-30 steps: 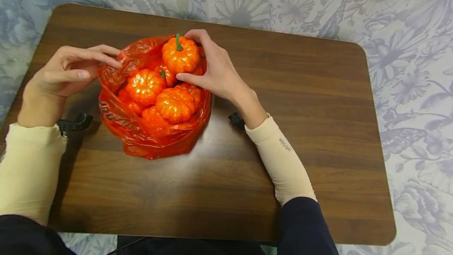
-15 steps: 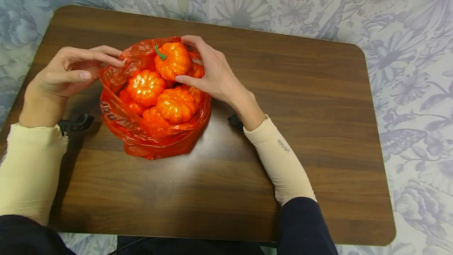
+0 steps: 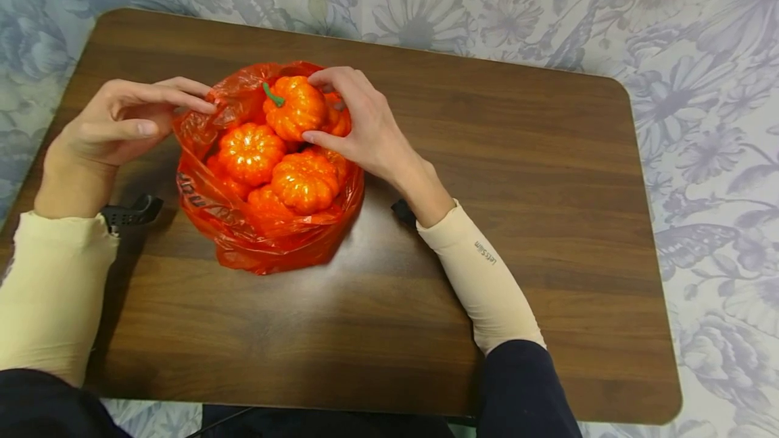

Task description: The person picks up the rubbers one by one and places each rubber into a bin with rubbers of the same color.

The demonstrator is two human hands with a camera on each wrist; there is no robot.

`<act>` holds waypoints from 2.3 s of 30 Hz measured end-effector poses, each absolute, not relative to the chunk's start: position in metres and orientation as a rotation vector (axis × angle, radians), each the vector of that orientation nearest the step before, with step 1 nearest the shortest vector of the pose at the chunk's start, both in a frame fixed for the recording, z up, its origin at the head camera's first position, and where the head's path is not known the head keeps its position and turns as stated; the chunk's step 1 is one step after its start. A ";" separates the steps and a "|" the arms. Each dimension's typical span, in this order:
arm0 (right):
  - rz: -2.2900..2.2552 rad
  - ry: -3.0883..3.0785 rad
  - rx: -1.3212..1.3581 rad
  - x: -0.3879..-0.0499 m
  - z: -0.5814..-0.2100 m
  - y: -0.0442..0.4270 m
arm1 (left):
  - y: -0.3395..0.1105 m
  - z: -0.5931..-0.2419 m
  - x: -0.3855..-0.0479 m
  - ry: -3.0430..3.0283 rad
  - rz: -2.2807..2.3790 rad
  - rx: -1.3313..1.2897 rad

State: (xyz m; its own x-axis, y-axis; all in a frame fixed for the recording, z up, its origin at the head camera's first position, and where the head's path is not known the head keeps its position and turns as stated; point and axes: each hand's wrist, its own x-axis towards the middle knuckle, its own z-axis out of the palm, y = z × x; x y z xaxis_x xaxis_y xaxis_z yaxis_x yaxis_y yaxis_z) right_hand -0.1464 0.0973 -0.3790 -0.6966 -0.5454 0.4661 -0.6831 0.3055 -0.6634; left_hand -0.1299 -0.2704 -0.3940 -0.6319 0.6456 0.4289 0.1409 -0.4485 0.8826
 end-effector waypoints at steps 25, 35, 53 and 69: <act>1.263 -2.335 1.128 -0.147 -0.384 0.094 | -0.269 -0.393 -0.129 1.365 2.227 1.096; 1.207 -2.417 1.208 -0.148 -0.386 0.095 | -0.269 -0.392 -0.130 1.324 2.261 1.100; 1.200 -2.404 1.070 -0.150 -0.394 0.100 | -0.268 -0.391 -0.131 1.411 2.226 1.094; 1.195 -2.418 0.948 -0.148 -0.403 0.123 | -0.267 -0.394 -0.135 1.424 2.216 1.098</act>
State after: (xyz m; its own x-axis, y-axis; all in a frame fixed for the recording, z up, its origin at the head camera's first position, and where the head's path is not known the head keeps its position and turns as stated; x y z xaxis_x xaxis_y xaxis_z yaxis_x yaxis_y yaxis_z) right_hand -0.1482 0.1232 -0.4029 -0.7449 -0.4330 0.5076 -0.6663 0.4421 -0.6005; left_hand -0.1353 -0.2673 -0.3944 -0.6690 0.5964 0.4435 0.1556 -0.4711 0.8683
